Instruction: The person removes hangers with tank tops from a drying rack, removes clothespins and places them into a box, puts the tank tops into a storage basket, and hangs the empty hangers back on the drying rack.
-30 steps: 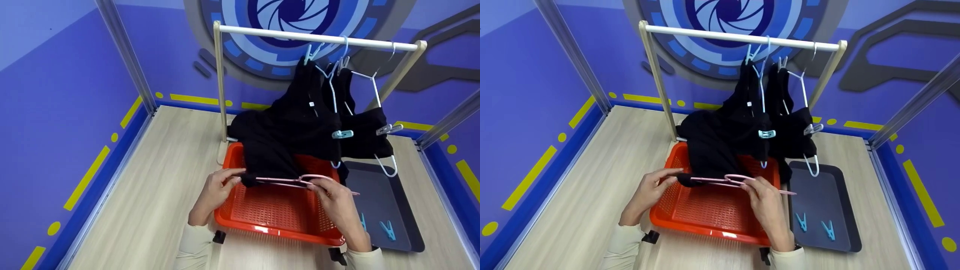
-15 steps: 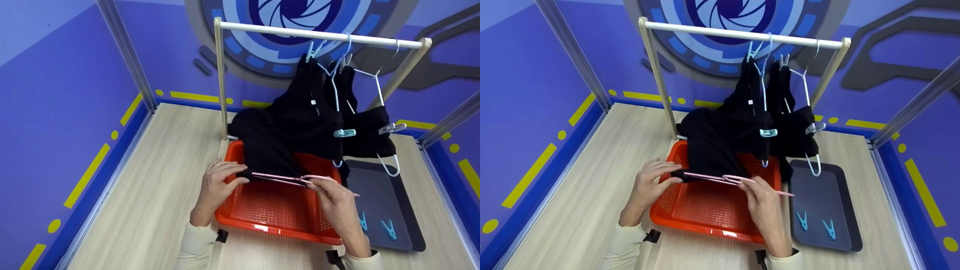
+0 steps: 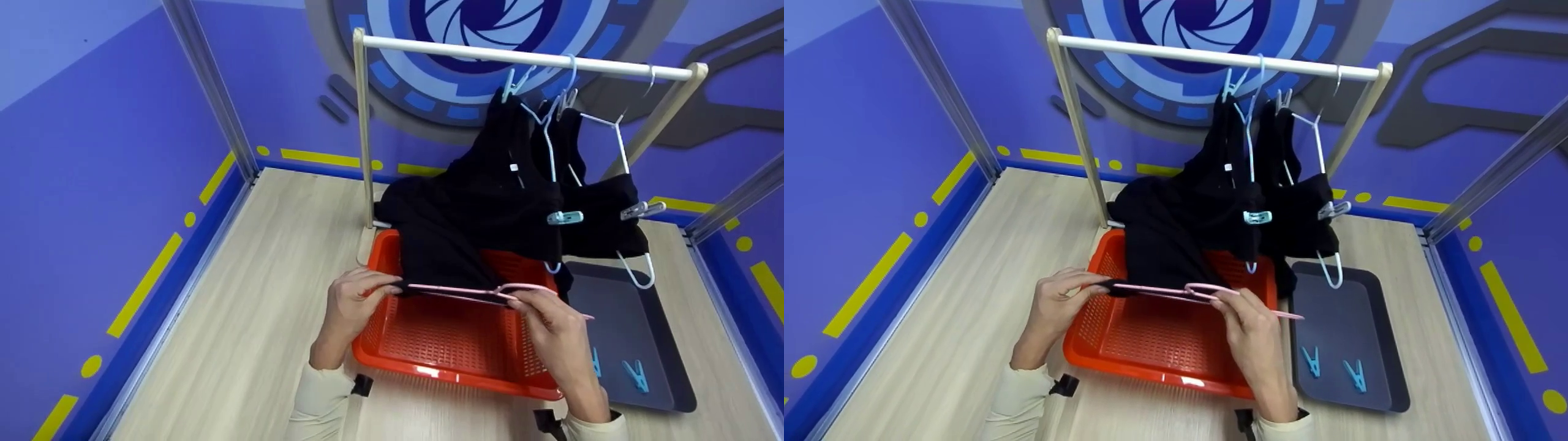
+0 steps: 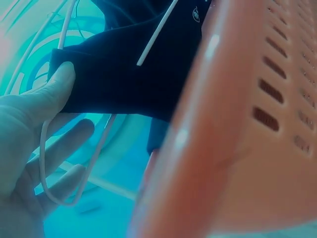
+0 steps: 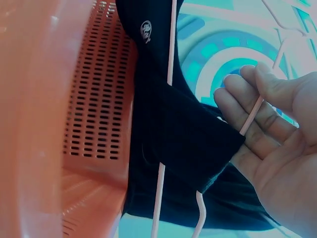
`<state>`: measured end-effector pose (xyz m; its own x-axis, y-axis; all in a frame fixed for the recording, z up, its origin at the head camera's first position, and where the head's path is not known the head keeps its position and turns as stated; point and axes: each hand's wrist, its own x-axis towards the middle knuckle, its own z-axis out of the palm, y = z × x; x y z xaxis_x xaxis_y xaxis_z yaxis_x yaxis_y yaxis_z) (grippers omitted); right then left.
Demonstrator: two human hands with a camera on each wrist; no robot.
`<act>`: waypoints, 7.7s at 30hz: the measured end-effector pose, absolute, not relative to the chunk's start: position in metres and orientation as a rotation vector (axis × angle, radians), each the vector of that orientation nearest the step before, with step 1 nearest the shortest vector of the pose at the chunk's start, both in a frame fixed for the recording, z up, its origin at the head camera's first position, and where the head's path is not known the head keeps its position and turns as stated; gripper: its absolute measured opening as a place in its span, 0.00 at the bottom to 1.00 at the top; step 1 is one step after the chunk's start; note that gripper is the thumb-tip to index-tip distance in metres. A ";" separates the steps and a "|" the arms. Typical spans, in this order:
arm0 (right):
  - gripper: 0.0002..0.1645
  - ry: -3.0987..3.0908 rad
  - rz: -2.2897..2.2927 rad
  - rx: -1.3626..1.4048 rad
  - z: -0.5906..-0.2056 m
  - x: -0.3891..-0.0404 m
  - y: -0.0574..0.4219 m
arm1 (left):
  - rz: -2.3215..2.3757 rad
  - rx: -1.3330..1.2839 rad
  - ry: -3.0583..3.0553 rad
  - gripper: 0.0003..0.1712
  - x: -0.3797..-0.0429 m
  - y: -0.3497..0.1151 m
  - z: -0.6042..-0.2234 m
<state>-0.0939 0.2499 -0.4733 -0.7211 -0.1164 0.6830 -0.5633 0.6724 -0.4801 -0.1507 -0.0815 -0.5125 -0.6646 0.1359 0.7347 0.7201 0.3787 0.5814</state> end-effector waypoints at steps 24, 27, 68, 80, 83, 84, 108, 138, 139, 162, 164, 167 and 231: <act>0.21 -2.149 1.131 0.403 -0.484 -0.089 0.294 | -1.471 -0.572 -1.930 0.10 -0.156 -0.108 -0.513; 0.21 -2.129 1.192 0.385 -0.484 -0.090 0.297 | -1.479 -0.545 -1.923 0.10 -0.157 -0.110 -0.516; 0.18 -2.213 0.951 0.560 -0.473 -0.094 0.253 | -1.229 -0.843 -2.105 0.15 -0.139 -0.068 -0.494; 0.16 -2.238 0.993 0.557 -0.478 -0.095 0.241 | -1.280 -0.838 -2.073 0.08 -0.136 -0.062 -0.504; 0.19 -2.254 1.007 0.596 -0.477 -0.094 0.245 | -1.282 -0.840 -2.047 0.07 -0.137 -0.063 -0.506; 0.21 -2.259 1.012 0.601 -0.476 -0.094 0.248 | -1.284 -0.842 -2.041 0.07 -0.137 -0.063 -0.507; 0.18 -2.299 0.859 0.418 -0.477 -0.089 0.292 | -1.294 -0.797 -2.005 0.08 -0.140 -0.076 -0.508; 0.05 -2.286 0.928 -0.159 -0.491 -0.086 0.313 | -1.236 -0.589 -2.055 0.10 -0.133 -0.118 -0.513; 0.05 -2.284 0.929 -0.163 -0.491 -0.086 0.313 | -1.233 -0.572 -2.063 0.10 -0.133 -0.120 -0.513; 0.10 -2.545 1.228 -0.100 -0.489 -0.082 0.302 | -1.192 -0.262 -2.124 0.08 -0.120 -0.138 -0.514; 0.09 -2.548 1.226 -0.093 -0.490 -0.082 0.301 | -1.194 -0.235 -2.111 0.07 -0.119 -0.134 -0.516; 0.09 -2.558 1.216 -0.074 -0.491 -0.082 0.300 | -1.202 -0.200 -2.090 0.07 -0.118 -0.130 -0.518; 0.07 -2.624 1.192 0.545 -0.480 -0.116 0.213 | -2.000 0.197 -1.956 0.13 -0.100 -0.073 -0.504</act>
<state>-0.1158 0.2125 -0.4795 -0.9100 -0.2443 0.3348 -0.4129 0.6050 -0.6808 -0.0996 -0.0734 -0.5044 -0.9340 -0.3315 0.1334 0.1406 0.0021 0.9901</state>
